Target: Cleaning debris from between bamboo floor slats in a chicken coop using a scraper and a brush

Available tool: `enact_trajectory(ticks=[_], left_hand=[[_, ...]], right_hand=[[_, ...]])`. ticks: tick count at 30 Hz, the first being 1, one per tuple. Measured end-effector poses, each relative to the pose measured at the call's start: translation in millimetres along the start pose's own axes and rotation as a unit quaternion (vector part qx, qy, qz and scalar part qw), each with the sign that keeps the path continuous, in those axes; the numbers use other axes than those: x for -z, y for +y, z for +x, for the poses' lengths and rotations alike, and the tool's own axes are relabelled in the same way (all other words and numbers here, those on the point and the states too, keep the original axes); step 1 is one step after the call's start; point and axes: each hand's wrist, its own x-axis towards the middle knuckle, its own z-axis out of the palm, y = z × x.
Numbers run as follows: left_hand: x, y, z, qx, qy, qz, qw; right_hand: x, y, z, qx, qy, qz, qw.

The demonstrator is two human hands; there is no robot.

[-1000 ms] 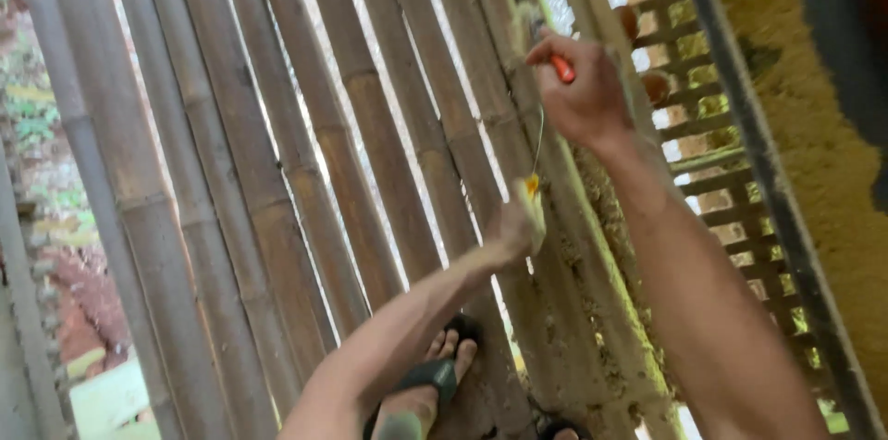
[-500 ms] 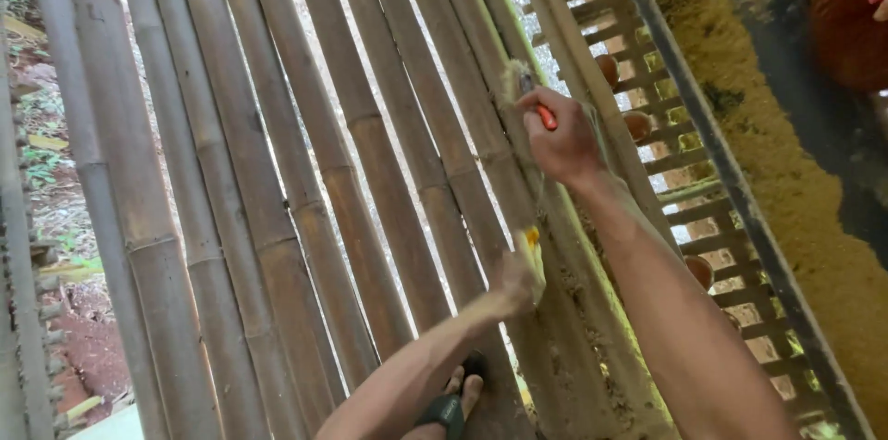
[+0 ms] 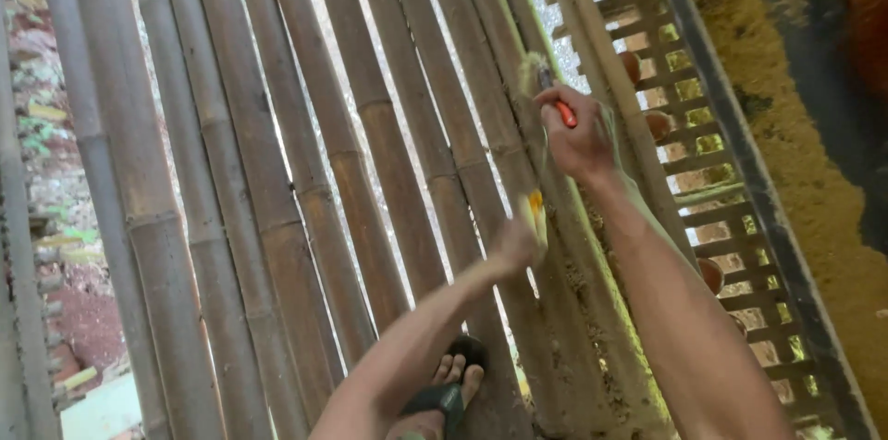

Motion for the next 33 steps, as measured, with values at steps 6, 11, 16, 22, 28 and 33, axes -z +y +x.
enact_trajectory(ticks=[6, 11, 16, 22, 28, 33], left_hand=[[55, 11, 14, 0.026, 0.058, -0.272, 0.96], [67, -8, -43, 0.067, 0.053, -0.292, 0.953], [92, -35, -60, 0.088, 0.076, -0.299, 0.947], [83, -66, -28, 0.071, 0.087, -0.314, 0.943], [100, -23, -4, 0.061, 0.098, -0.153, 0.981], [50, -19, -26, 0.083, 0.01, -0.146, 0.986]], right_hand=[[-3, -4, 8, 0.014, 0.029, 0.017, 0.999], [-28, 4, 35, 0.029, -0.038, 0.014, 0.999], [-39, 31, 55, 0.005, -0.144, -0.024, 0.989], [-38, 2, 50, 0.029, -0.087, -0.087, 0.992], [-25, 7, 33, -0.055, -0.213, -0.201, 0.955], [-9, 3, 27, 0.007, -0.136, -0.086, 0.987]])
